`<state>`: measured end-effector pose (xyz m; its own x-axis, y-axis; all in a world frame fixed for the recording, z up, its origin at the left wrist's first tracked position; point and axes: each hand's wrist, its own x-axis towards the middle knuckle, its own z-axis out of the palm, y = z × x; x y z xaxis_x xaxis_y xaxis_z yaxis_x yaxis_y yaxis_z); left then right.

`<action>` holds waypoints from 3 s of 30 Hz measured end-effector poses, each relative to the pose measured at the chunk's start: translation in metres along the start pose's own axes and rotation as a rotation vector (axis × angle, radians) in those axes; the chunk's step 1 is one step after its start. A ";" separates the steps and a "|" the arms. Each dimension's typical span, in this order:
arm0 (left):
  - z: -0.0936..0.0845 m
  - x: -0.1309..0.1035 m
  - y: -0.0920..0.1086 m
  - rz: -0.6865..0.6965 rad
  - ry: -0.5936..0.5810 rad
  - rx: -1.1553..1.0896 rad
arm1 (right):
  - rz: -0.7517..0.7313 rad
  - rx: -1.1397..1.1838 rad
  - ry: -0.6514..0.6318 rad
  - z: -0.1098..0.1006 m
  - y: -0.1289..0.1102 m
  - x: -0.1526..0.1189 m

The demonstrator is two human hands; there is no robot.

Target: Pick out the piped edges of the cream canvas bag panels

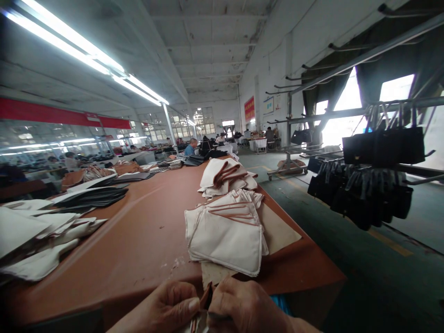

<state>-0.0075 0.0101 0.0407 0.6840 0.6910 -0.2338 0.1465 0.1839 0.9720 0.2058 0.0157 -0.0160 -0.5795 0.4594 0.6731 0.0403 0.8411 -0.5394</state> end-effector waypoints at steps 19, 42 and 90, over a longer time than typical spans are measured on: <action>0.006 -0.007 0.010 -0.018 -0.063 -0.062 | 0.834 1.066 0.046 -0.013 -0.016 0.008; 0.010 -0.003 0.016 -0.014 -0.033 0.255 | 0.744 0.731 -0.083 -0.023 -0.033 0.014; 0.015 -0.016 0.011 -0.022 0.130 0.476 | 0.522 0.420 -0.121 -0.004 -0.025 0.013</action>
<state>-0.0056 -0.0095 0.0558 0.5866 0.7778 -0.2255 0.4907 -0.1199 0.8630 0.2007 0.0022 0.0087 -0.6577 0.7194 0.2232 0.0339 0.3243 -0.9453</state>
